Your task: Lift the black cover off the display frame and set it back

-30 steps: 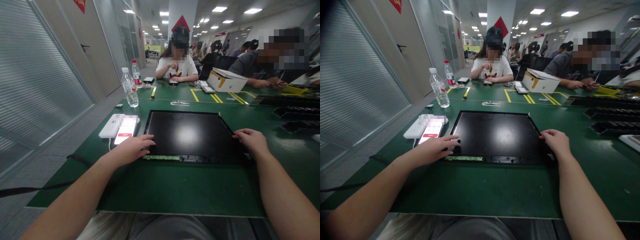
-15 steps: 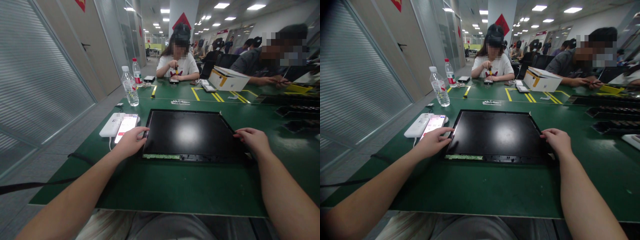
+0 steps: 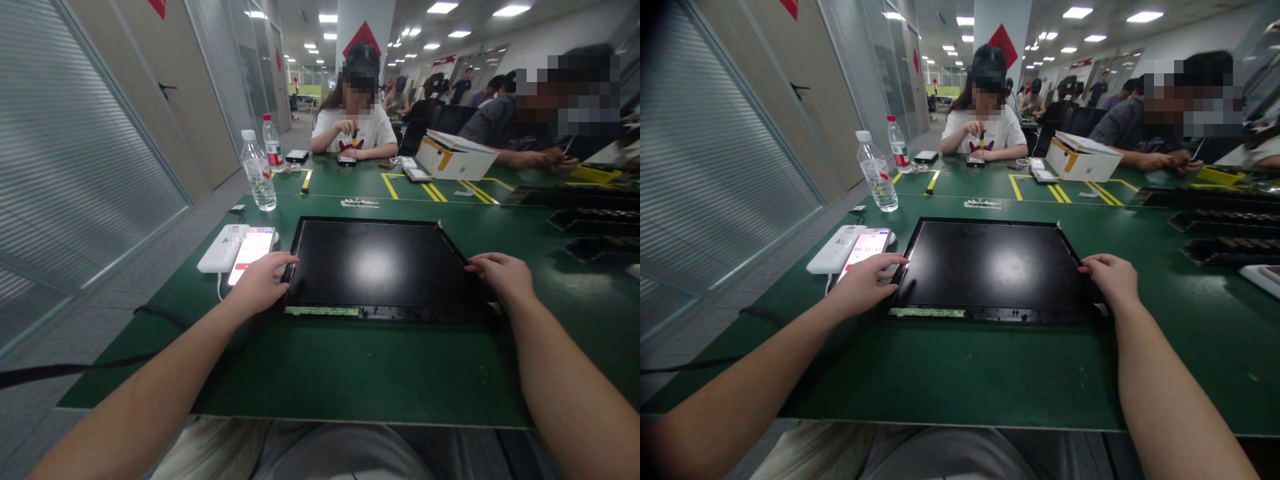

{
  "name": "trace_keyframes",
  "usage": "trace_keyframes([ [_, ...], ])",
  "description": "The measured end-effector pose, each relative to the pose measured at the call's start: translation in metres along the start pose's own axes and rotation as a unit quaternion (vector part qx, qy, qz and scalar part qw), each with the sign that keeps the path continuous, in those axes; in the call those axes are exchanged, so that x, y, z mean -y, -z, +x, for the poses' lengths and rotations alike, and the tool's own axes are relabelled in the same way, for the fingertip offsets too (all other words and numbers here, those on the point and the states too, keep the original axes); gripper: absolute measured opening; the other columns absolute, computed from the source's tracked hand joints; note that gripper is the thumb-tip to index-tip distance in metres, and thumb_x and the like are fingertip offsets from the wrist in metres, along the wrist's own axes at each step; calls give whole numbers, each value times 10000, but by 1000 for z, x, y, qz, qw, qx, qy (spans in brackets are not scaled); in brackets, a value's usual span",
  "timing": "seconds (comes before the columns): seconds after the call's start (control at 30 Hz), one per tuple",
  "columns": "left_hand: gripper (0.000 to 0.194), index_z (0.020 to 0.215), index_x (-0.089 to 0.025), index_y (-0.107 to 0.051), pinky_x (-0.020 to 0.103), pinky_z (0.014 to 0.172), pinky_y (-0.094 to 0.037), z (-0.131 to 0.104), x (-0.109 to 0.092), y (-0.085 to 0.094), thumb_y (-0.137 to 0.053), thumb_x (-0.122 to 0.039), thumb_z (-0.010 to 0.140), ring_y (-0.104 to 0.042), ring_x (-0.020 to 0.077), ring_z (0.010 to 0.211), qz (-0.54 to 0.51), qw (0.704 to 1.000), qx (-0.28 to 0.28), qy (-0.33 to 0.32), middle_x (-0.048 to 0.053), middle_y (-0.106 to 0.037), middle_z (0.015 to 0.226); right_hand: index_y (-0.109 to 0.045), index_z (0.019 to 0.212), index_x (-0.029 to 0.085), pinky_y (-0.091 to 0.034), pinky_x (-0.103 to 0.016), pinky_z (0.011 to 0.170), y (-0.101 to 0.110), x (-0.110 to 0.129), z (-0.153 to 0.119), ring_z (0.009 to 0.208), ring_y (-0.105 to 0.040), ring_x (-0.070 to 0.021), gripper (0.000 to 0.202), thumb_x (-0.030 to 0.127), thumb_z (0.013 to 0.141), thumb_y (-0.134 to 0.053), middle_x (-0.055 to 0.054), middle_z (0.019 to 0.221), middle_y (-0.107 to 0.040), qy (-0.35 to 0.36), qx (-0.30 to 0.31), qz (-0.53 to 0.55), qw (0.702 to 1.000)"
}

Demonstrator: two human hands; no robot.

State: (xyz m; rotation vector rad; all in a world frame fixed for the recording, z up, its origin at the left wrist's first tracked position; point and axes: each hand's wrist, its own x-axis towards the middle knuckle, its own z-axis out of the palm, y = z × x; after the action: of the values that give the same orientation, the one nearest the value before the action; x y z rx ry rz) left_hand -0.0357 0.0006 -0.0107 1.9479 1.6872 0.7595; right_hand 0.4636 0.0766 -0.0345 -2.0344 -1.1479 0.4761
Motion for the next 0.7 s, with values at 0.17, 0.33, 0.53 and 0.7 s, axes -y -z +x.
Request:
trace_keyframes([
  [0.17, 511, 1205, -217, -708, 463, 928, -636, -1, -3, 1, -647, -167, 700, -681, 329, 1199, -9, 1000, 10, 12, 104, -613, 1441, -775, 848, 195, -442, -314, 688, 2, 6, -4, 659, -594, -177, 222, 315, 722, -638, -60, 792, -773, -2, -1, -2, 1000],
  [0.33, 530, 1213, -222, -711, 465, 928, -634, -2, -5, 2, -646, -180, 689, -688, 336, 1187, 5, 1000, 12, 16, 99, -611, 1451, -763, 819, 212, -446, -319, 657, 2, 9, -7, 642, -585, -180, 178, 303, 729, -641, -63, 786, -771, -5, 0, 7, 1000],
  [0.53, 527, 1202, -229, -711, 465, 947, -623, -1, -1, 1, -645, -197, 680, -696, 336, 1178, -2, 1000, 13, 17, 97, -617, 1448, -736, 777, 229, -449, -296, 552, -2, 2, -3, 587, -566, -177, 154, 328, 696, -650, -62, 732, -756, 8, -4, 51, 999],
  [0.7, 523, 1195, -225, -711, 474, 973, -607, 1, 3, -1, -636, -205, 678, -688, 338, 1191, 0, 1000, 9, 2, 98, -633, 1418, -738, 829, 202, -480, -298, 577, -5, -5, 4, 599, -577, -172, 189, 326, 716, -650, -88, 780, -762, 2, 9, 61, 998],
])
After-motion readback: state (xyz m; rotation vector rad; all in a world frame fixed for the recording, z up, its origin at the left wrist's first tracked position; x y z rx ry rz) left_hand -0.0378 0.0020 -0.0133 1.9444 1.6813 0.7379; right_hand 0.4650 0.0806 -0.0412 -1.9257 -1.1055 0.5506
